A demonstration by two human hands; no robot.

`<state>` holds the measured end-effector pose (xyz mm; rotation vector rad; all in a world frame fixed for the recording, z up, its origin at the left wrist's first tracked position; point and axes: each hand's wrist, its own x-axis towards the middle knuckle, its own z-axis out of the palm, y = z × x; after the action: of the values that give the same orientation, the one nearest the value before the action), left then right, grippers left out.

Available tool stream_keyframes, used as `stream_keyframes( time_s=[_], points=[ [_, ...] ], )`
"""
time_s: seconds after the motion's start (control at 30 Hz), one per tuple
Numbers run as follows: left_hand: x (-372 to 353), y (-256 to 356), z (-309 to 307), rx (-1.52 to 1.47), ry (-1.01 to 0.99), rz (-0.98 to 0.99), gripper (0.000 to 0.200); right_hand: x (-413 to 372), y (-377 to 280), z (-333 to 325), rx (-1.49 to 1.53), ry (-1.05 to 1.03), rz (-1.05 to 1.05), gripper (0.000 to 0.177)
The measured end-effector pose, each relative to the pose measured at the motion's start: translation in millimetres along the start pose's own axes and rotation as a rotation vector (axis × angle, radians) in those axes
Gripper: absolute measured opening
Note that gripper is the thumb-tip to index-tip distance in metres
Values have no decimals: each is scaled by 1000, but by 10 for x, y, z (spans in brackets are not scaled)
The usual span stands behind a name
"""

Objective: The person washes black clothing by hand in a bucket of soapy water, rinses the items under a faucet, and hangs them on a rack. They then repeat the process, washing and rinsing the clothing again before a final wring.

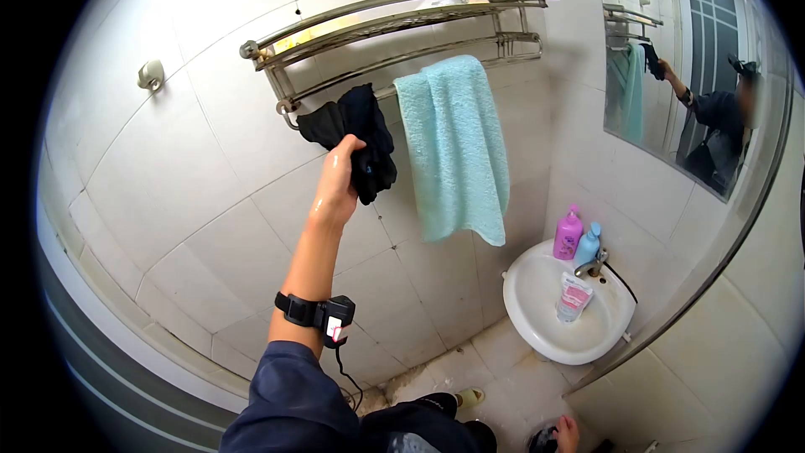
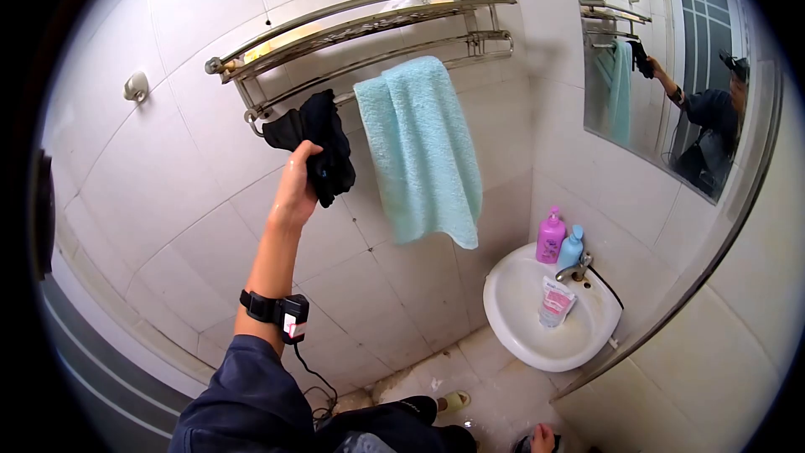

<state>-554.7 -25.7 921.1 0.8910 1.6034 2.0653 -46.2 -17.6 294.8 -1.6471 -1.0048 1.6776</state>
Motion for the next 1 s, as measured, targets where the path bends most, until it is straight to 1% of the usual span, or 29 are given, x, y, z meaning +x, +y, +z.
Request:
stream_keyframes(
  time_s=[0.03, 0.07, 0.1, 0.17, 0.2, 0.23, 0.3, 0.33, 0.43, 0.5, 0.53, 0.57, 0.6, 0.63, 0.67, 0.7, 0.73, 0.77, 0.8, 0.83, 0.87, 0.9, 0.93, 0.97, 1.0],
  points=[
    [-48, 32, 68, -138, -68, 7, 32, -26, 19, -20, 27, 13, 9, 33],
    [-84, 77, 168, -198, -48, 89, 32, -41, 11, -23, 55, 27, 15, 32],
    [-52, 75, 198, -196, -55, 85, 32, -64, 18, -38, 73, 39, 23, 31],
    [-32, 92, 272, -124, 4, 39, 33, -98, 26, -61, 103, 62, 33, 29],
    [-33, 91, 338, -134, 75, 50, 29, -120, 23, -77, 111, 73, 35, 28],
    [-35, 75, 333, -136, 72, 49, 29, -121, 35, -118, 112, 76, 35, 28],
    [-2, 58, 344, -278, -51, 137, 22, -142, 38, -167, 181, 51, 59, 29],
    [-149, 114, 485, -289, -75, 123, 18, -150, 39, -186, 192, 63, 61, 29],
    [-627, 38, 891, -231, -251, 84, 16, -257, 79, -289, 225, 135, 45, 26],
    [-879, -114, 1117, -189, -436, -24, 17, -367, 62, -335, 265, 95, -80, 22],
    [-1026, -336, 1401, -157, -577, -155, 19, -715, 264, -326, 302, 174, -94, 21],
    [-1226, -452, 1489, -116, -615, -217, 18, -587, 98, -336, 293, 178, -158, 20],
    [-1347, -666, 1620, -48, -714, -327, 17, -811, 142, -349, 274, 192, -181, 22],
    [-1449, -917, 1750, 23, -818, -431, 16, -971, -12, -317, 276, 255, -173, 28],
    [-1563, -1109, 1863, 34, -910, -632, 15, -1178, -288, -282, 349, 284, -163, 32],
    [-1945, -1302, 1914, 33, -498, -757, 16, -1279, -282, -281, 448, 281, -159, 32],
    [-2065, -1513, 1945, 112, -672, -871, 21, -1342, -271, -336, 364, 288, -158, 33],
    [-2085, -1752, 1947, 179, -838, -962, 27, -1414, -400, -348, 443, 289, -196, 34],
    [-2201, -2004, 1965, 214, -906, -1023, 27, -1440, -373, -365, 401, 316, -240, 26],
    [-2313, -2286, 1972, 274, -982, -1150, 25, -1540, -407, -346, 276, 391, -178, 24],
    [-2414, -2579, 1958, 325, -1037, -1255, 23, -1536, -300, -329, 231, 408, -191, 27],
    [-2620, -2932, 1981, 577, -1240, -1152, 14, -1654, -138, -372, 252, 448, -145, 27],
    [-2758, -3299, 2098, 830, -1552, -965, 10, -1701, -20, -375, 183, 481, -103, 28],
    [-2748, -3791, 2129, 1007, -1646, -906, 14, -1599, 2, -292, 104, 502, -68, 29],
    [-2789, -4218, 2096, 1255, -1827, -660, 16, -1611, 66, -250, 120, 517, -33, 29]
  ],
)
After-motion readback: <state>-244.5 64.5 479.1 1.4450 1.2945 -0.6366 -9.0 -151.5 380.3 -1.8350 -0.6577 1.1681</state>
